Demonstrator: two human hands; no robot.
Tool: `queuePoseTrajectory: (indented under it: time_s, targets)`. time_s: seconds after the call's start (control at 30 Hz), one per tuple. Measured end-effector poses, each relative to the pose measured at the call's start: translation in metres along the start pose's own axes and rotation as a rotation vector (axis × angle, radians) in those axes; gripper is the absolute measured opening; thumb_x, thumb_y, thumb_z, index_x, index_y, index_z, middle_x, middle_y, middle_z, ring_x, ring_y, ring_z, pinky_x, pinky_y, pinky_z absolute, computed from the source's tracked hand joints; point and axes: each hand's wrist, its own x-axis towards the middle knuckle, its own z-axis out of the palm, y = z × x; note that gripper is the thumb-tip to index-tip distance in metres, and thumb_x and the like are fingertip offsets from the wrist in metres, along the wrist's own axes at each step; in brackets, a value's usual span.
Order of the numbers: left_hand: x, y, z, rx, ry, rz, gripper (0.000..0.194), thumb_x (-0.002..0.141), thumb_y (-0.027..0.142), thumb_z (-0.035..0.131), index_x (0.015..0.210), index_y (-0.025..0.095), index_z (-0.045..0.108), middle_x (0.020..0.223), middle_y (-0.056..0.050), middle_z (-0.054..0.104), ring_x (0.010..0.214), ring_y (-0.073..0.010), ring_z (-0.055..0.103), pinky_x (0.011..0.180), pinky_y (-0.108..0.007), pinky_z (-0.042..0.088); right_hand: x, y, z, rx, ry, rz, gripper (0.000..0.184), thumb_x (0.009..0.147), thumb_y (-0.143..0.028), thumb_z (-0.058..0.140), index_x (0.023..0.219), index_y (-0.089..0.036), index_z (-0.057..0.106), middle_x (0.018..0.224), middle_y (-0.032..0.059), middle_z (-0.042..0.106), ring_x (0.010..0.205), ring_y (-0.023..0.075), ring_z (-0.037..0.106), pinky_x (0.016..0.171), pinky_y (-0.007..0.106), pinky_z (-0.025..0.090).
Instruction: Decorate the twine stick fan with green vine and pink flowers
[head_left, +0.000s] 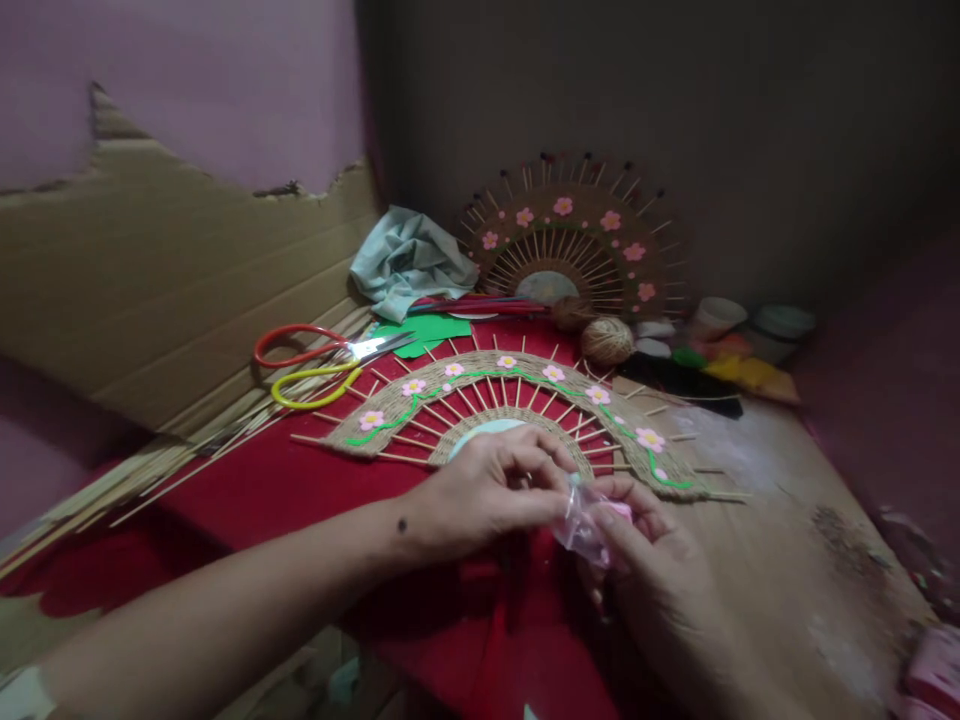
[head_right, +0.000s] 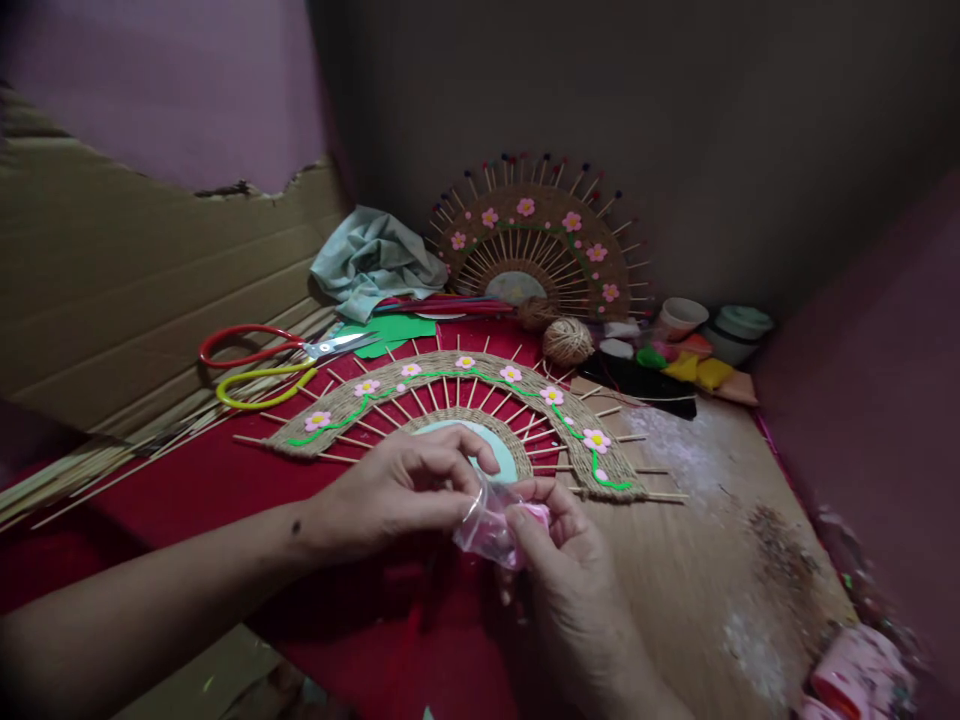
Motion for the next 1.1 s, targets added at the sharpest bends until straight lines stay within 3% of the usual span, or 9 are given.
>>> queuePoseTrajectory:
  time_s: [0.13, 0.27, 0.37, 0.53, 0.63, 0.83, 1.0, 1.1]
  targets:
    - [0.003, 0.002, -0.011, -0.222, 0.076, -0.164, 0.01, 0.075, 0.018, 0.068, 0.066, 0.014, 0.069, 0.098, -0.005, 0.059, 0.092, -0.0168, 0.058, 0.081, -0.03, 0.047, 0.0, -0.002, 0.002, 0.027, 0.013, -0.012, 0.026, 0.078, -0.036, 0.068, 0.093, -0.019, 0.055, 0.05, -0.0046, 0.055, 0.036, 0.0064, 0.043, 0.035, 0.015, 0.035]
    - [0.003, 0.003, -0.012, -0.15, 0.068, -0.196, 0.009, 0.073, 0.021, 0.07, 0.067, 0.015, 0.071, 0.095, -0.006, 0.058, 0.093, -0.0186, 0.058, 0.079, -0.03, 0.047, 0.002, -0.004, 0.002, 0.073, -0.069, -0.004, 0.021, 0.082, -0.032, 0.064, 0.095, -0.017, 0.057, 0.055, -0.0016, 0.061, 0.043, 0.0074, 0.053, 0.043, 0.016, 0.041]
    - [0.004, 0.004, -0.009, 0.006, 0.05, -0.137, 0.009, 0.076, 0.021, 0.068, 0.069, 0.016, 0.072, 0.092, -0.005, 0.059, 0.092, -0.0182, 0.057, 0.081, -0.03, 0.045, 0.004, -0.005, 0.001, 0.115, -0.102, -0.007, 0.022, 0.08, -0.032, 0.064, 0.093, -0.016, 0.057, 0.056, 0.001, 0.064, 0.045, 0.0094, 0.058, 0.046, 0.017, 0.044]
    - [0.003, -0.001, -0.005, 0.261, -0.012, 0.026, 0.014, 0.084, 0.018, 0.059, 0.08, 0.019, 0.073, 0.085, -0.003, 0.06, 0.086, -0.0154, 0.057, 0.081, -0.029, 0.044, 0.004, -0.008, -0.001, 0.178, -0.047, -0.007, 0.029, 0.065, -0.023, 0.078, 0.08, -0.017, 0.053, 0.067, -0.0005, 0.065, 0.051, 0.011, 0.061, 0.049, 0.023, 0.051]
    - [0.002, -0.006, -0.003, 0.335, -0.075, 0.12, 0.015, 0.085, 0.016, 0.058, 0.087, 0.02, 0.073, 0.085, -0.002, 0.06, 0.083, -0.0135, 0.056, 0.078, -0.026, 0.044, 0.002, -0.01, -0.003, 0.16, -0.118, 0.052, 0.036, 0.062, -0.02, 0.08, 0.086, -0.018, 0.052, 0.07, -0.0003, 0.066, 0.055, 0.0133, 0.065, 0.053, 0.025, 0.053]
    - [-0.001, -0.008, 0.004, 0.39, -0.097, 0.232, 0.013, 0.083, 0.014, 0.06, 0.086, 0.018, 0.072, 0.079, -0.001, 0.052, 0.074, -0.0104, 0.052, 0.067, -0.021, 0.042, 0.002, -0.012, -0.002, 0.128, -0.116, 0.068, 0.041, 0.059, -0.023, 0.083, 0.088, -0.018, 0.054, 0.064, -0.0048, 0.062, 0.047, 0.0087, 0.057, 0.04, 0.018, 0.048]
    - [-0.001, -0.002, 0.005, 0.373, -0.1, 0.157, 0.012, 0.083, 0.014, 0.059, 0.081, 0.017, 0.07, 0.074, 0.0, 0.052, 0.07, -0.01, 0.051, 0.065, -0.021, 0.04, 0.002, -0.01, -0.002, 0.152, -0.124, 0.085, 0.037, 0.06, -0.023, 0.082, 0.086, -0.018, 0.055, 0.061, -0.0065, 0.059, 0.043, 0.0076, 0.052, 0.033, 0.016, 0.044]
    - [0.0, 0.003, 0.002, 0.243, -0.133, 0.019, 0.011, 0.081, 0.015, 0.059, 0.076, 0.016, 0.069, 0.073, 0.0, 0.057, 0.07, -0.0106, 0.053, 0.065, -0.022, 0.041, 0.002, -0.011, -0.003, 0.147, -0.103, 0.085, 0.038, 0.059, -0.021, 0.082, 0.086, -0.018, 0.056, 0.061, -0.0068, 0.059, 0.044, 0.0075, 0.053, 0.034, 0.016, 0.046]
